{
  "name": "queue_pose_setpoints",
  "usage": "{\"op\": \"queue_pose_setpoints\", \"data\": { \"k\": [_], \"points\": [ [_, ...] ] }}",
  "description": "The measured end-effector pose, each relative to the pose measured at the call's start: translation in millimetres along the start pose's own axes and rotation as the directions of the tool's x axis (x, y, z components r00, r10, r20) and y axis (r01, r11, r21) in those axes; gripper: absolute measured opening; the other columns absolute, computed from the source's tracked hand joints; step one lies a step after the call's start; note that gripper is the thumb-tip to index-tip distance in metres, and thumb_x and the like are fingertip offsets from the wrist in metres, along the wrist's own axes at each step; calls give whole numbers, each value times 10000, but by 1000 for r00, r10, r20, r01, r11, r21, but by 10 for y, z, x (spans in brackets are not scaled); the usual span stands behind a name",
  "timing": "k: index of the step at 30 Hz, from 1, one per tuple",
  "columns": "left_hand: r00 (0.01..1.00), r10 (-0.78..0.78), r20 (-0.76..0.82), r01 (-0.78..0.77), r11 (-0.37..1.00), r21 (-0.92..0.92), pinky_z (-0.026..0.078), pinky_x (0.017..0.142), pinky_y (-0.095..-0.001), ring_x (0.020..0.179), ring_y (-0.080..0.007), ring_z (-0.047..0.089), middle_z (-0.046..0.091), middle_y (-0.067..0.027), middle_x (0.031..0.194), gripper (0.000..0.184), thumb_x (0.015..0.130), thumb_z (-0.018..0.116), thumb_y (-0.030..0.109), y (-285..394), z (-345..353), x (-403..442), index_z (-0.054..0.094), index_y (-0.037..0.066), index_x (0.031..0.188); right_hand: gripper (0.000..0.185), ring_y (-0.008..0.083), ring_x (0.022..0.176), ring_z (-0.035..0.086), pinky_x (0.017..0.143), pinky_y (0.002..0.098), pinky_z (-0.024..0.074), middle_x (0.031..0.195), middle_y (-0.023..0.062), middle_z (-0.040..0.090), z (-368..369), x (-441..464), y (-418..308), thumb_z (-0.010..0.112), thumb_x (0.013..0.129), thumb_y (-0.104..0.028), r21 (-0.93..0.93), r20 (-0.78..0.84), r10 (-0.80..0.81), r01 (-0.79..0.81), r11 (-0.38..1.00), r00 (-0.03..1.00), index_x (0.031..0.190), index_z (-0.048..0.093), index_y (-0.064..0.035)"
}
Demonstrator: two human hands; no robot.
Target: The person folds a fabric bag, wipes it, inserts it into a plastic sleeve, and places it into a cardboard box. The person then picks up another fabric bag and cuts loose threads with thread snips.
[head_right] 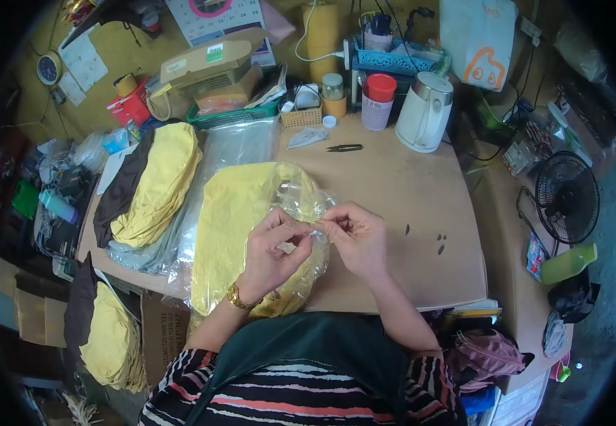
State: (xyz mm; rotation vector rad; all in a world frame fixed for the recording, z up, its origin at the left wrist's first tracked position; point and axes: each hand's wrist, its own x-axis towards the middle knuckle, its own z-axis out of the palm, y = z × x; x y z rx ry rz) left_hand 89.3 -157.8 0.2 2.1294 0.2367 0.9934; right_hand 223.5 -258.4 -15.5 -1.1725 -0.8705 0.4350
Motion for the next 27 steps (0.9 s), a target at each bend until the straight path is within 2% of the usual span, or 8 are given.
{"op": "queue_pose_setpoints", "data": {
  "k": [2, 4, 11, 14, 16, 17, 19, 27],
  "points": [
    [999, -45, -17, 44, 998, -49, 519, 596, -236, 664, -122, 607, 556, -59, 773, 157, 756, 705, -29, -28, 27, -15, 715, 2, 909, 75, 110, 660, 591, 582, 226, 466, 853, 87, 643, -4, -54, -45, 687, 805, 48, -112, -1, 2, -2, 994, 1000, 874, 667, 24],
    [996, -85, -32, 81, 992, -99, 514, 592, -240, 671, -118, 605, 555, -61, 783, 149, 758, 702, -30, -42, 22, -5, 718, 1, 903, 119, 130, 802, 624, 651, 224, 506, 881, 96, 641, -23, -79, -146, 651, 811, 97, -357, 159, -131, 180, 916, 979, 915, 678, 46],
    [999, 42, -6, -42, 999, -8, 517, 628, -269, 703, -161, 614, 556, -83, 821, 263, 738, 676, -77, -21, 61, 8, 571, 6, 965, 63, 165, 678, 601, 600, 262, 473, 854, 111, 637, -92, -76, -88, 634, 847, 34, -487, 156, -257, 301, 820, 954, 903, 664, 43],
    [992, 125, -8, -124, 988, 88, 519, 653, -292, 723, -198, 614, 561, -92, 848, 347, 712, 689, -82, -220, 113, -25, 537, 18, 1007, 57, 134, 703, 570, 612, 246, 450, 824, 62, 622, -168, -60, -124, 609, 891, -22, -442, 197, -84, 165, 882, 977, 892, 649, 18],
    [985, 170, 6, -170, 978, 118, 519, 665, -305, 739, -217, 613, 563, -95, 869, 383, 701, 695, -83, -270, 124, -28, 536, 20, 1034, 111, 88, 703, 518, 593, 215, 401, 774, 2, 584, -266, -2, 7, 586, 935, -104, -85, 451, 379, -384, 919, 808, 882, 627, -16],
    [981, 190, -32, -187, 979, 74, 515, 668, -307, 751, -223, 609, 567, -91, 897, 401, 695, 701, -83, -228, 135, 1, 560, 27, 1053, 111, 88, 703, 518, 593, 215, 401, 774, 2, 584, -305, 3, 68, 586, 935, -104, -82, 447, 381, -387, 918, 809, 882, 627, -16],
    [973, 217, -72, -216, 976, 29, 511, 671, -309, 763, -228, 604, 570, -87, 925, 420, 689, 706, -84, -109, 103, 45, 583, 35, 1072, 134, 55, 661, 472, 566, 199, 361, 738, -39, 547, -373, 51, 142, 576, 956, -155, 238, 448, 420, -559, 794, 789, 896, 615, -41],
    [910, 411, -57, -402, 907, 124, 468, 622, -282, 721, -178, 571, 604, -47, 864, 261, 691, 751, -49, -188, 111, -7, 712, 73, 917, 120, 50, 590, 471, 527, 199, 379, 737, -17, 576, -295, 66, -55, 620, 929, -135, 237, 391, 447, -557, 796, 805, 884, 621, -24]
  ]
}}
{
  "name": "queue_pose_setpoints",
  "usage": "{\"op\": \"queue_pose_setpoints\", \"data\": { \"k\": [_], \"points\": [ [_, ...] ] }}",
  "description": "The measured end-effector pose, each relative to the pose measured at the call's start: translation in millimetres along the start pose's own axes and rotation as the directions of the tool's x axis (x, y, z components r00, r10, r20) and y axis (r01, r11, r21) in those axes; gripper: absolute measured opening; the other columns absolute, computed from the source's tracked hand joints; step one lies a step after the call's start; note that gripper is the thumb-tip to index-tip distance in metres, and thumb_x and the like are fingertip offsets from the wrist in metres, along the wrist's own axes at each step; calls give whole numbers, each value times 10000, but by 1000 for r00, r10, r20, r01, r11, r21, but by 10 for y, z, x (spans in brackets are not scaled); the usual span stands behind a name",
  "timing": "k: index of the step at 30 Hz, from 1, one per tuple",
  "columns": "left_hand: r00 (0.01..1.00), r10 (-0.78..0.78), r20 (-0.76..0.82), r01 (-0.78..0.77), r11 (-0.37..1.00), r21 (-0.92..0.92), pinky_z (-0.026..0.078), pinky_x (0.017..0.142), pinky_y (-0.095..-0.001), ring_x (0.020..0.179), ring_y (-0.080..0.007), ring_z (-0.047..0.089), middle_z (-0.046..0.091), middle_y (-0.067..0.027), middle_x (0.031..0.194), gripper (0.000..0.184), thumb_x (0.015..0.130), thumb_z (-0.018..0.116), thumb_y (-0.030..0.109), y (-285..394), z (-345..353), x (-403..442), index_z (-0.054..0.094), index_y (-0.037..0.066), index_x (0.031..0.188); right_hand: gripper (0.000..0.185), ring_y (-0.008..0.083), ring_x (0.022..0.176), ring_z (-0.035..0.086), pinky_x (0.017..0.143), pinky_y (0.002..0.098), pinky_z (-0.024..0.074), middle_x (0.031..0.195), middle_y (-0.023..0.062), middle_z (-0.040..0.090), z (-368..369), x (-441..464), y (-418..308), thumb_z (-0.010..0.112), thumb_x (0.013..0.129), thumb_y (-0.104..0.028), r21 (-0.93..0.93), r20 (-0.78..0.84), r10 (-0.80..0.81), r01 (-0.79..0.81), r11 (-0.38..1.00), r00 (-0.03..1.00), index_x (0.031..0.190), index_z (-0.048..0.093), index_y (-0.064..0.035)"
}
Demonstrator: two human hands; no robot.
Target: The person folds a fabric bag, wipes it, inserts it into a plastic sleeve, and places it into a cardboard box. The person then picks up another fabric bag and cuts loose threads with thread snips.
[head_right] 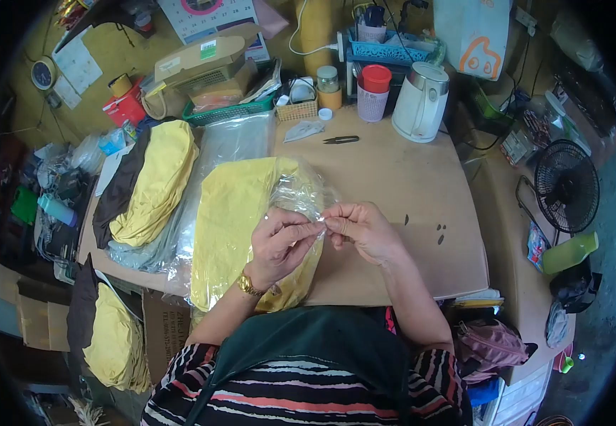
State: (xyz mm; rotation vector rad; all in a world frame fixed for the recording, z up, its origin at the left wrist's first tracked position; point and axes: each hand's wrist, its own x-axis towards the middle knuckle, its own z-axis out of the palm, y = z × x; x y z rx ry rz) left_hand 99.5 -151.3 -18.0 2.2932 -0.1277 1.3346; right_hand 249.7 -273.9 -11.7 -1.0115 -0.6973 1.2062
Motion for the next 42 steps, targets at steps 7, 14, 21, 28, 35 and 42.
{"op": "queue_pose_setpoints", "data": {
  "k": [7, 14, 21, 28, 35, 42],
  "points": [
    [999, -40, -14, 41, 998, 44, 456, 605, -284, 710, -187, 573, 624, -46, 828, 228, 683, 725, -75, -52, 38, -33, 685, 69, 856, 66, 27, 594, 474, 522, 190, 391, 702, -19, 572, 22, -18, -91, 585, 914, -37, -531, -181, -201, 76, 844, 963, 868, 621, -4],
    [985, -133, -105, 132, 991, -17, 458, 613, -301, 722, -213, 584, 621, -83, 830, 296, 725, 714, 8, -12, -66, 40, 627, 68, 1002, 86, 30, 621, 471, 561, 191, 385, 713, -25, 559, -116, 105, 8, 551, 906, -4, -588, -252, -494, 274, 761, 832, 832, 593, -15],
    [805, -441, 396, 547, 811, -208, 504, 695, -386, 813, -278, 631, 615, -130, 919, 327, 866, 623, 174, -339, 105, 865, 518, 43, 1147, 211, 91, 794, 547, 690, 239, 440, 913, 28, 590, -94, 313, 137, 574, 960, -239, -328, -336, -637, 548, 769, 693, 1010, 559, -35],
    [958, -200, -206, -69, 536, -841, 562, 678, -317, 796, -192, 678, 680, -79, 912, 153, 955, 532, 127, -21, -822, 2100, 610, -3, 979, 744, 248, 1194, 515, 1010, 383, 415, 1337, 113, 502, -202, 202, 869, 487, 926, -577, 561, -18, 80, -56, 826, 997, 1430, 345, -47],
    [666, -742, -77, 492, 514, -702, 544, 809, -340, 940, -180, 652, 663, -134, 1043, 283, 934, 527, 166, -788, -1309, 452, 578, -17, 1144, 734, 302, 1230, 508, 1037, 388, 412, 1388, 142, 466, -1123, -505, -188, 726, 784, -206, -246, -364, -322, 244, 938, 874, 1420, 374, -102],
    [183, -924, 336, 977, 134, -164, 416, 632, -266, 719, -83, 549, 641, -17, 873, 186, 884, 670, 239, -1481, -873, -1005, 666, 57, 925, 621, 334, 1220, 510, 1025, 460, 408, 1387, 153, 454, -1056, -270, -319, 709, 826, -279, -927, -359, -369, -373, 35, 857, 1368, 433, -152]
  ]
}}
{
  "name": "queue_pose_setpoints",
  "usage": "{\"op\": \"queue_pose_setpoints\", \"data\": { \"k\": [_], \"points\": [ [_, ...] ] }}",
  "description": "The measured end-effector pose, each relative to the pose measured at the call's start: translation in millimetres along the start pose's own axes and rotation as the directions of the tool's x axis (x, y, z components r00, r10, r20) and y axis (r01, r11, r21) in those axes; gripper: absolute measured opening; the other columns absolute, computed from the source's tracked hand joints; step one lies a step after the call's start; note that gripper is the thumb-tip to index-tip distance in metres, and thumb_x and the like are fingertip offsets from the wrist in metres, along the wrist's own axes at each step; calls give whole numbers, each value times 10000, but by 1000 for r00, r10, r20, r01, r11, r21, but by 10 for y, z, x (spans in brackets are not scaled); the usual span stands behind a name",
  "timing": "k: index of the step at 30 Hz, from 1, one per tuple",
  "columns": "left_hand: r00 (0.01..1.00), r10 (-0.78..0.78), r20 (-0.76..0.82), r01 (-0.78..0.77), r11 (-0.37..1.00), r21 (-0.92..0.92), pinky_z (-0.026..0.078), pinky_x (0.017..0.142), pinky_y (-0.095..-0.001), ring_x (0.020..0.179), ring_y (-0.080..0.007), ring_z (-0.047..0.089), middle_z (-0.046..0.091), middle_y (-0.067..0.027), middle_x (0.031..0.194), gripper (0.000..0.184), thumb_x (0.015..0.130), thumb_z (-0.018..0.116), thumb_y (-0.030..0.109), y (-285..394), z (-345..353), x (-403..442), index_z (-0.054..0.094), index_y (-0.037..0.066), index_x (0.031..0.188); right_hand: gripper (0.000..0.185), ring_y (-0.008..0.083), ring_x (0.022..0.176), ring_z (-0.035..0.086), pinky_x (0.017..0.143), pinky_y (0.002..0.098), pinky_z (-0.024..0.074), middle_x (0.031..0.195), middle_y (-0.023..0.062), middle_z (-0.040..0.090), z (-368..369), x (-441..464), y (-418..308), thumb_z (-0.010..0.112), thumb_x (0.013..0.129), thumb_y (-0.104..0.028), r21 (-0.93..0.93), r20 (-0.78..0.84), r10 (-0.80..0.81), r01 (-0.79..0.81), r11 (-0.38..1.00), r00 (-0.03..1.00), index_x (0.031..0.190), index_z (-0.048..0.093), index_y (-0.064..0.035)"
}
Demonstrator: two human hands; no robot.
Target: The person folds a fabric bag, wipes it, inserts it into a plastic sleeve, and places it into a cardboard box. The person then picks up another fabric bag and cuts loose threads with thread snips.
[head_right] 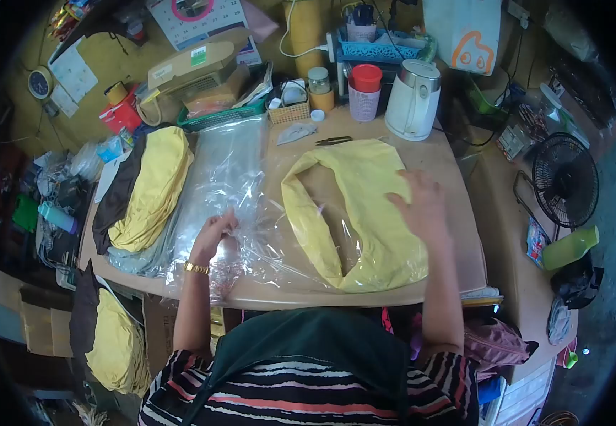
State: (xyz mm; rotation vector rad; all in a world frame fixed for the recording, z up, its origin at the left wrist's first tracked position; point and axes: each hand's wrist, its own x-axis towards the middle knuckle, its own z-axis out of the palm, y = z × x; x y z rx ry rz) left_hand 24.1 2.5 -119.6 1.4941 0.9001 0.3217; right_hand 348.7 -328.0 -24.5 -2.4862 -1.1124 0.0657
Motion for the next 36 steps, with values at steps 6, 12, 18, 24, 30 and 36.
{"op": "queue_pose_setpoints", "data": {
  "k": [6, 12, 18, 24, 30, 36],
  "points": [
    [952, 59, -302, -289, 507, -812, 382, 548, -198, 685, -90, 542, 610, 3, 772, 194, 892, 687, 227, 408, 81, 121, 641, 39, 893, 618, 316, 1389, 288, 1091, 643, 153, 1475, 151, 346, 1225, 221, 68, 535, 886, -522, -169, -68, -104, 91, 981, 992, 1401, 406, -205],
    [863, 253, -437, -399, 872, -284, 440, 527, -201, 574, -93, 539, 570, -26, 658, 262, 938, 602, 320, 31, -529, -291, 632, 61, 917, 593, 312, 1410, 243, 1110, 635, 125, 1506, 125, 307, 1239, 225, 138, 497, 911, -519, -267, -86, 47, -68, 961, 995, 1415, 386, -227],
    [949, 268, -164, -259, 963, 72, 308, 429, -227, 502, -34, 393, 467, 48, 570, 243, 853, 720, 204, 144, 756, -312, 555, 46, 771, 586, 296, 1408, 245, 1113, 625, 135, 1499, 115, 320, 1293, 240, 142, 486, 917, -523, -262, -109, 46, -73, 962, 993, 1413, 393, -225],
    [951, 174, -254, -295, 751, -590, 303, 425, -184, 519, -24, 415, 541, 30, 687, 214, 907, 667, 165, 57, 951, -355, 501, 103, 788, 571, 289, 1398, 263, 1112, 618, 151, 1489, 100, 337, 1264, 242, 136, 501, 914, -512, -250, -116, 46, -74, 965, 992, 1398, 412, -222],
    [999, 52, -11, -41, 614, -788, 359, 460, -149, 535, -16, 467, 592, 21, 733, 142, 904, 669, 156, 36, 714, -712, 550, 81, 917, 568, 281, 1394, 273, 1099, 626, 180, 1483, 91, 345, 1292, 262, 160, 504, 911, -509, -272, -134, 37, -73, 959, 990, 1394, 414, -225],
    [926, 235, -296, -223, 972, 72, 369, 490, -210, 561, -36, 464, 595, 28, 726, 264, 846, 692, 52, -28, 137, -817, 608, 50, 1097, 519, 291, 1382, 300, 1105, 590, 200, 1472, 106, 364, 1231, 251, 129, 490, 928, -482, -230, -130, 47, -76, 970, 990, 1362, 466, -198]
  ]
}}
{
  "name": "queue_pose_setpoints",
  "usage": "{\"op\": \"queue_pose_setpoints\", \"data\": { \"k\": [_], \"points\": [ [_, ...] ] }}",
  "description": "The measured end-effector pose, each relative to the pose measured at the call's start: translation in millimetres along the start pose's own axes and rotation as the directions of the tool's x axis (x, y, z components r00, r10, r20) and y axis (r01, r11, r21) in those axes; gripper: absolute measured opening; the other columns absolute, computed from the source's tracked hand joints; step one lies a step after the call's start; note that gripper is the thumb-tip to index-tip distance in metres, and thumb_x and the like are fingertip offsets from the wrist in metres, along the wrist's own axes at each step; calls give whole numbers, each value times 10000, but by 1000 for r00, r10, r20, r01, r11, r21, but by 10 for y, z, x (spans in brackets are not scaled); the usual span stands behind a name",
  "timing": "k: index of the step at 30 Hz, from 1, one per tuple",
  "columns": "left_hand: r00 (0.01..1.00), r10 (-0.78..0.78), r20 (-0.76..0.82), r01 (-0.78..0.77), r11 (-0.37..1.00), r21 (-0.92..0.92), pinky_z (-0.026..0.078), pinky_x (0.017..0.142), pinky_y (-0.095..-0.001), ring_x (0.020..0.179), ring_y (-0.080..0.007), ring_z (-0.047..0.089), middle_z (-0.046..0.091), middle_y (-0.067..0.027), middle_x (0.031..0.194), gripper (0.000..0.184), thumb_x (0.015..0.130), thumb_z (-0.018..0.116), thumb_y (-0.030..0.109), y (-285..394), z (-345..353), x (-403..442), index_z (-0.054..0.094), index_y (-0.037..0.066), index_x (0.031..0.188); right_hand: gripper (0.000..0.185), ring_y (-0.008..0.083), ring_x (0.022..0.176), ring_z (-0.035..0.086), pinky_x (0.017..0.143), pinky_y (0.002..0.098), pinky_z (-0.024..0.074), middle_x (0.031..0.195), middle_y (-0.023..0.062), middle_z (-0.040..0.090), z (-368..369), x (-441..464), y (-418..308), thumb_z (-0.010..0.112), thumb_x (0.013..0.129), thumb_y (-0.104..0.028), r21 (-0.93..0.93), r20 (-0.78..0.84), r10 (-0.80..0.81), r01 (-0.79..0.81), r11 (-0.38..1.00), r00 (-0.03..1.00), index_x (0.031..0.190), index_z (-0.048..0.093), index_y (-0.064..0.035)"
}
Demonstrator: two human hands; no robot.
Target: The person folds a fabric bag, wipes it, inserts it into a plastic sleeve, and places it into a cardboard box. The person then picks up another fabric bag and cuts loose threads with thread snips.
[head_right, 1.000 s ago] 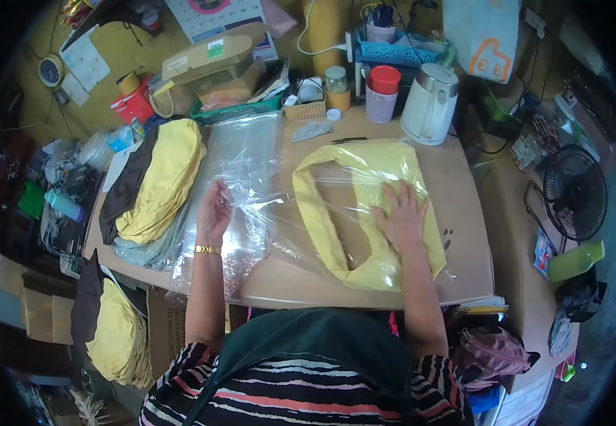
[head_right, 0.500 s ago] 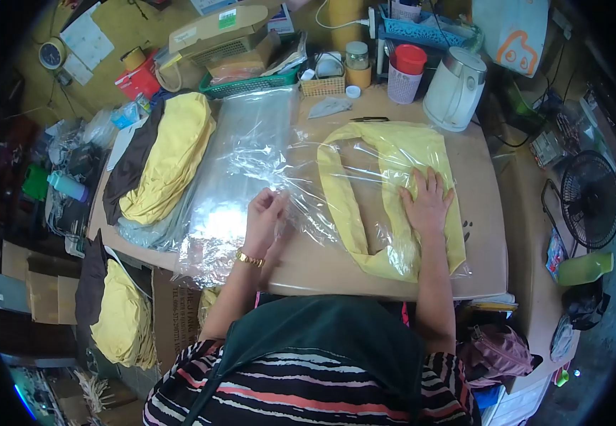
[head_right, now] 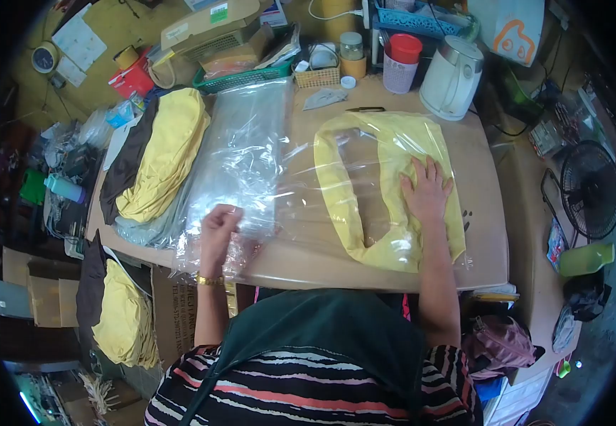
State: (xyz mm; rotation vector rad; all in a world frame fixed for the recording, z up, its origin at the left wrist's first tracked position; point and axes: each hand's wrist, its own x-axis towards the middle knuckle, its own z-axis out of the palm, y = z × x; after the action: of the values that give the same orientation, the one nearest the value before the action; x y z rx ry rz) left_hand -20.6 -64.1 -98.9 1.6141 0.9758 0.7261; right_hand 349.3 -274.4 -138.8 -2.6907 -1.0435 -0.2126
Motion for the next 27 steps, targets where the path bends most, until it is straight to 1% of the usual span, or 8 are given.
{"op": "queue_pose_setpoints", "data": {
  "k": [1, 3, 5, 7, 9, 11, 14, 27],
  "points": [
    [992, 93, -87, -79, 986, 147, 390, 514, -229, 600, -60, 497, 607, 10, 772, 277, 831, 691, 31, -82, -151, 35, 607, 43, 1095, 519, 291, 1382, 300, 1105, 590, 200, 1472, 106, 364, 24, 48, 111, 490, 928, -482, -4, 4, 11, -11, 1000, 1000, 1362, 466, -198],
    [832, 423, -358, -222, 847, 483, 438, 624, -282, 773, -143, 552, 606, -61, 933, 292, 815, 686, 25, 207, -249, -22, 601, 32, 1095, 477, 321, 1367, 330, 1123, 520, 209, 1463, 125, 383, 77, 272, 424, 478, 943, -472, 467, 258, -40, -88, 880, 965, 1301, 544, -164],
    [778, 522, -349, -308, 802, 512, 453, 798, -351, 961, -242, 551, 566, -129, 1110, 290, 809, 666, 21, 640, -168, -52, 601, 40, 1091, 468, 332, 1363, 337, 1129, 484, 210, 1466, 132, 382, -314, 379, 373, 470, 949, -472, 568, 189, -117, -12, 823, 975, 1282, 564, -157],
    [750, 656, -87, -559, 699, 446, 413, 952, -396, 1125, -309, 528, 541, -168, 1230, 350, 807, 679, 66, 944, 224, -32, 595, 60, 1147, 457, 334, 1376, 322, 1136, 493, 187, 1481, 129, 368, -537, 487, 192, 475, 945, -480, 609, 109, -170, 69, 790, 980, 1276, 582, -183],
    [749, 644, 157, -659, 697, 283, 304, 1073, -506, 1317, -374, 390, 448, -198, 1387, 426, 831, 674, 202, 1061, 881, -76, 573, 86, 1228, 455, 320, 1410, 261, 1119, 603, 112, 1509, 109, 333, -510, 663, -96, 471, 933, -513, 404, 76, -128, 87, 911, 989, 1294, 574, -256],
    [737, 592, 325, -648, 484, 588, 157, 1100, -626, 1405, -407, 233, 367, -186, 1468, 533, 867, 614, 380, 905, 1361, 36, 517, 134, 1329, 458, 316, 1427, 222, 1102, 666, 62, 1524, 98, 312, -336, 745, -287, 455, 930, -538, 244, 57, -110, 93, 965, 992, 1301, 569, -296],
    [834, 462, 301, -471, 315, 824, 53, 1079, -689, 1418, -426, 177, 316, -153, 1509, 597, 892, 519, 504, 294, 1451, 435, 466, 178, 1389, 493, 325, 1449, 138, 1041, 747, -30, 1542, 77, 277, 42, 828, -348, 399, 922, -599, 122, 155, -163, 145, 982, 974, 1335, 525, -361],
    [908, 324, 266, -372, 331, 867, 94, 1115, -621, 1407, -435, 209, 301, -106, 1532, 661, 893, 497, 544, 11, 1205, 520, 404, 174, 1433, 571, 328, 1447, 136, 1073, 715, -5, 1547, 44, 266, 244, 751, -368, 371, 904, -656, 40, 137, -185, 181, 983, 973, 1403, 424, -384]
  ]
}}
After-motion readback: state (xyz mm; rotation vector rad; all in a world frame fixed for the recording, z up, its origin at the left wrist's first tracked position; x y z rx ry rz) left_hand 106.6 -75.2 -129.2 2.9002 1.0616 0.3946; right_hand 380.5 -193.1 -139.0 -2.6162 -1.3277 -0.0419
